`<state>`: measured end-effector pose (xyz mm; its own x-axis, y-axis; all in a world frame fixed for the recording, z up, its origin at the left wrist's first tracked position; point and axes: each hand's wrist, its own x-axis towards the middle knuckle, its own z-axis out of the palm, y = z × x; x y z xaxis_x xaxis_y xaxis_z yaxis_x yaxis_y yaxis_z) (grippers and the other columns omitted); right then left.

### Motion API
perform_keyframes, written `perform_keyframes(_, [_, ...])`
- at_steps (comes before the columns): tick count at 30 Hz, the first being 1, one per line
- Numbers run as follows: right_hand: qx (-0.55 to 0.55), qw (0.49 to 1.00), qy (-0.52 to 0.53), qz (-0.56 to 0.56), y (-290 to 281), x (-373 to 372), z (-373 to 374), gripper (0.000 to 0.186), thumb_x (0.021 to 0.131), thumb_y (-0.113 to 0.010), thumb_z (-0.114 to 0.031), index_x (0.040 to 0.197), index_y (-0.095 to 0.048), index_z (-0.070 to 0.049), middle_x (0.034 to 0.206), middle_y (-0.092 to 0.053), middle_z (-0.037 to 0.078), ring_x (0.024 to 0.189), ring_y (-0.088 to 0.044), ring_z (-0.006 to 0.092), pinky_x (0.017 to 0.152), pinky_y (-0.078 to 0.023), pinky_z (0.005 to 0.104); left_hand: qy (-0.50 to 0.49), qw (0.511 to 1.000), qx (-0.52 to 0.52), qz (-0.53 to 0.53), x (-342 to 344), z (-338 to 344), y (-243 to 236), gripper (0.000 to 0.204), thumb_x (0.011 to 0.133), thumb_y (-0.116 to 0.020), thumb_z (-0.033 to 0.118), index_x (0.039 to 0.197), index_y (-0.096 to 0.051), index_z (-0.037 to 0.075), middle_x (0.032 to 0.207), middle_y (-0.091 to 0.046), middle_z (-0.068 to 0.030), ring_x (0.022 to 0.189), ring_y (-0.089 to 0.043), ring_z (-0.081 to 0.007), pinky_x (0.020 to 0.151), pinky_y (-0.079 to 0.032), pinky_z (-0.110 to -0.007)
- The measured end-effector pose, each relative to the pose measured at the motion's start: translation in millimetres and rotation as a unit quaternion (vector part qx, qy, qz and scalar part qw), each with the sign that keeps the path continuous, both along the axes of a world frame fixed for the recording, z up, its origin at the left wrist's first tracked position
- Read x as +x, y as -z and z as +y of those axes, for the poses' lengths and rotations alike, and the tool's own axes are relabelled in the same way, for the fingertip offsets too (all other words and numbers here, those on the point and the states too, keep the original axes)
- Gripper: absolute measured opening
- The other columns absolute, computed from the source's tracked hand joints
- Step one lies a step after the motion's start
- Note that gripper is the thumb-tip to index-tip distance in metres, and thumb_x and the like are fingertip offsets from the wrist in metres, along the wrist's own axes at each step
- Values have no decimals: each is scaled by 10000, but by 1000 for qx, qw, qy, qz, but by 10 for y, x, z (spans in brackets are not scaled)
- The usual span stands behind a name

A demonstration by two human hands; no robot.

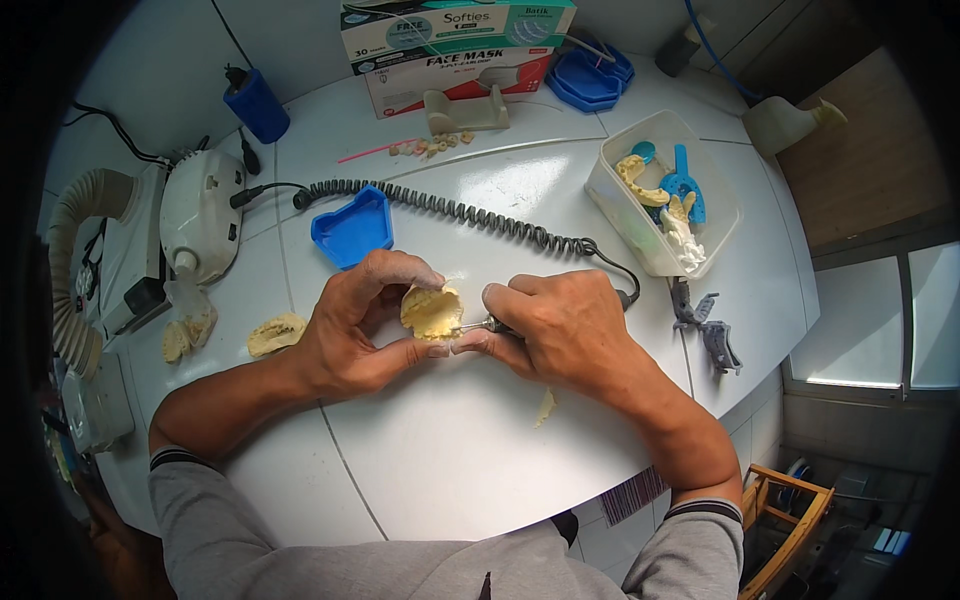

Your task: The recorder is using a dental handpiece to trim and shape a plaster dental model.

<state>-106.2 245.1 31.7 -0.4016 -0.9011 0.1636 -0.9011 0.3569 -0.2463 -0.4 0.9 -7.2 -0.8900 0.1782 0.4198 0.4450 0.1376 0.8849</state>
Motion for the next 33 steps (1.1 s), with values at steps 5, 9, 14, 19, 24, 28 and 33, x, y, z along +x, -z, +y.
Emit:
perform_keyframes(5, [-24, 1000, 3, 18, 43, -3, 6, 538, 944, -781, -606, 816, -670, -94, 632, -623, 53, 482, -612, 261, 457, -456, 408, -4, 1000, 15, -5, -8, 17, 1, 498, 908, -884, 50, 1323, -607, 47, 1176, -685, -111, 1057, -749, -203, 905, -667, -334])
perform_keyframes(9, [-11, 1000, 8, 4, -3, 9, 3, 474, 870, -870, -504, 818, -644, -91, 653, -606, 50, 526, -612, 296, 487, -447, 425, -1, 999, 28, -16, 7, 13, 18, 508, 898, -895, 49, 1313, -603, 49, 1170, -679, -104, 1060, -748, -196, 913, -664, -330])
perform_keyframes(14, [-8, 1000, -3, 1, -4, 11, 0, 472, 882, -863, -506, 838, -655, -84, 645, -601, 49, 519, -607, 294, 486, -448, 421, 1, 999, 36, -35, 17, 10, 16, 518, 896, -900, 47, 1306, -583, 60, 1163, -669, -94, 1065, -734, -177, 935, -653, -323])
perform_keyframes(19, [-23, 999, 15, 21, 31, 14, 1, 518, 946, -789, -584, 833, -663, -94, 643, -631, 48, 490, -617, 252, 463, -456, 398, 3, 998, 34, -45, 20, 10, 23, 529, 895, -900, 42, 1307, -568, 74, 1166, -661, -88, 1072, -730, -176, 964, -650, -325])
perform_keyframes(24, [-16, 1000, 6, 3, -22, 18, -1, 510, 902, -840, -545, 831, -639, -81, 640, -593, 47, 506, -594, 286, 480, -439, 417, 7, 998, 36, -41, 21, 7, 36, 543, 890, -898, 29, 1313, -562, 82, 1170, -656, -87, 1091, -733, -181, 991, -652, -328])
perform_keyframes(28, [-37, 999, 15, 5, 16, 24, -2, 521, 912, -826, -557, 827, -634, -81, 637, -587, 47, 501, -588, 286, 479, -434, 417, 9, 999, 36, -36, 24, 4, 28, 553, 885, -899, 19, 1311, -553, 88, 1179, -657, -91, 1102, -735, -183, 997, -654, -331])
perform_keyframes(33, [-38, 999, 19, 6, 35, 22, 5, 526, 915, -822, -564, 822, -631, -82, 634, -581, 47, 498, -581, 282, 479, -430, 418, 8, 999, 33, -30, 20, 6, 39, 559, 885, -907, 30, 1307, -547, 91, 1187, -655, -85, 1099, -733, -177, 992, -651, -329])
